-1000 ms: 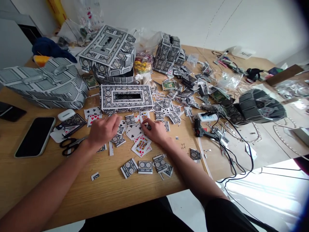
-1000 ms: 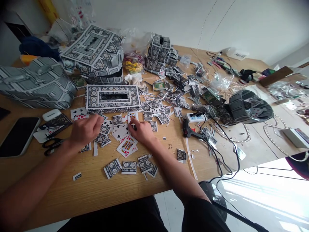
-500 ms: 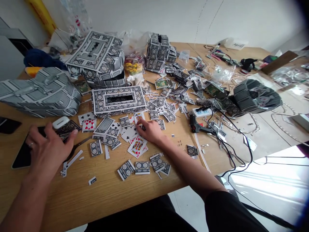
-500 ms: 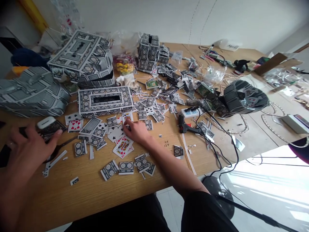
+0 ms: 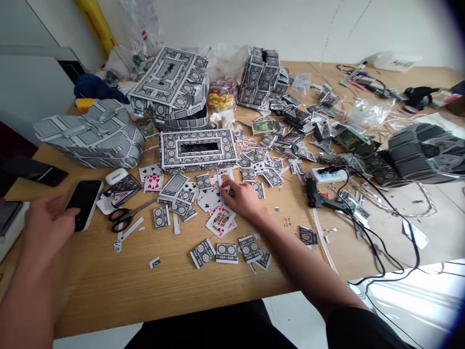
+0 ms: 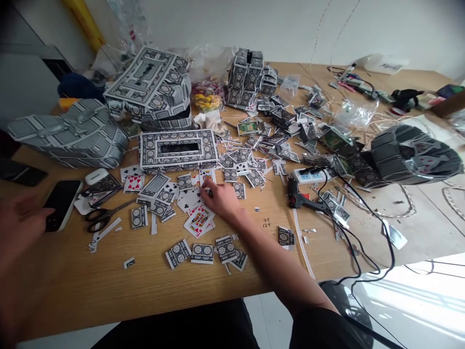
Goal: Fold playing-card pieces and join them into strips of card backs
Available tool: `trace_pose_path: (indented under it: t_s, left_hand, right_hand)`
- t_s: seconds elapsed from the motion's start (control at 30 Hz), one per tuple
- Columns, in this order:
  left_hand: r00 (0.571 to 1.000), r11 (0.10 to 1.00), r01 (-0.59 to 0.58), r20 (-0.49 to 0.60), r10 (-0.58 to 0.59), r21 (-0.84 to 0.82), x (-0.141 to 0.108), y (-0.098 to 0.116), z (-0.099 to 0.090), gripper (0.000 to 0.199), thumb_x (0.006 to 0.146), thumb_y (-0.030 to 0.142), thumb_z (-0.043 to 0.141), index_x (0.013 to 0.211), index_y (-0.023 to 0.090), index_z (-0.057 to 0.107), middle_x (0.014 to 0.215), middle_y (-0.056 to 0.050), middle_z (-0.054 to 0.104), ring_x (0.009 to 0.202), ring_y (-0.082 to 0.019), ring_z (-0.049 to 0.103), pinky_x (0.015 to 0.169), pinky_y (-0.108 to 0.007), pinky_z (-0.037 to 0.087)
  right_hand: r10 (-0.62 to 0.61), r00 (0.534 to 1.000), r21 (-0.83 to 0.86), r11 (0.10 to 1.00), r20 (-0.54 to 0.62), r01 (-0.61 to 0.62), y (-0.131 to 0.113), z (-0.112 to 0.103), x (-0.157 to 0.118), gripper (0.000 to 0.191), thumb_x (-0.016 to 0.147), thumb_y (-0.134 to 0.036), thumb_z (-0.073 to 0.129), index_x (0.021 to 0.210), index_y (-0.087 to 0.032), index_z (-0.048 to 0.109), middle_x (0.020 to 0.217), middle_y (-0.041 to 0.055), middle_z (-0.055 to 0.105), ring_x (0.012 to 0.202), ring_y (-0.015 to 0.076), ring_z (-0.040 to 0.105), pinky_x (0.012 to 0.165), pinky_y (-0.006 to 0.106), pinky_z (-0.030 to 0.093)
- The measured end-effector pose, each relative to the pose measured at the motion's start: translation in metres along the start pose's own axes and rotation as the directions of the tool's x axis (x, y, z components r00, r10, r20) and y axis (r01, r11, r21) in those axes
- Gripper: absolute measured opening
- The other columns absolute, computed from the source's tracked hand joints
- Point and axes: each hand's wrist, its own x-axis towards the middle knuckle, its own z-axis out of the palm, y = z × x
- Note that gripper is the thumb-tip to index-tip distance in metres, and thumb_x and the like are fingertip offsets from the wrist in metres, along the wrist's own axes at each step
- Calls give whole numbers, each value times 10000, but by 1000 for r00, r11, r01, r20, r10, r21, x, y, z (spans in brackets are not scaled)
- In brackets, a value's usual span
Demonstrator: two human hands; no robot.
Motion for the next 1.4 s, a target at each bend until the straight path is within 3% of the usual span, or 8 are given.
trace_pose_path:
  t_s: [0.03,0.13,0.3,0.5,0.8,1.2,1.4]
  left_hand:
    - [990,988,143,26,-141,-55,1,-5,-2,597,601,283,733,1171,117,670,1150,-168,742,1175,-426,699,1077,-700,523]
    - [958,940,285,93,-272,-185,-7,-8,-9,519,551,237,768,1054,204,643,1212,-98,746,1291,-381,660,1188,-636,456]
    - [956,900,294,82,-283,-323,-28,-8,-11,434,579,211,778,989,213,635,1269,-80,728,1356,-328,633,1253,-563,404]
    - [970,925,207,-56,-237,-318,-25,-24,4,345,625,195,791,923,193,617,995,-20,700,1119,-267,711,1180,-557,485]
    - [970,938,166,-124,-212,-304,-28,-22,6,239,693,192,743,905,190,633,870,15,675,970,-238,709,1110,-553,537]
    - [970,960,81,-201,-138,-267,-33,-30,14,267,733,216,715,946,200,554,946,-15,663,1054,-252,698,1090,-525,560]
    - [975,953,81,-177,-137,-291,-39,-26,14,312,706,236,720,968,186,559,990,-29,641,1049,-243,691,1105,-477,552]
  right_hand:
    - [1,1000,-2,1000,0,-1,0,0,0,369,1042,-462,476,1118,-235,756,622,22,685,565,185,591,650,308,372]
    - [-4,1000,-4,1000,0,4,0,0,0,372,1043,-463,474,1125,-234,756,631,25,689,573,187,596,650,305,370]
    - [17,1000,-8,1000,24,-17,-2,-2,0,354,1035,-437,489,1124,-229,761,635,30,691,590,199,611,659,301,376]
    - [31,999,-8,999,30,-31,-5,-5,0,356,1036,-433,497,1134,-220,765,610,28,675,603,212,625,671,300,388]
    - [28,999,-3,1000,28,-28,-4,-4,0,349,1036,-438,503,1134,-225,762,691,53,730,643,222,650,674,303,391]
    - [22,1000,8,1000,21,-22,-4,-5,0,369,1029,-449,478,1110,-228,762,628,44,682,587,216,608,671,322,390]
    - [24,1000,13,1000,0,-24,-2,-3,0,367,1021,-465,493,1111,-236,765,629,41,686,594,211,618,649,308,375]
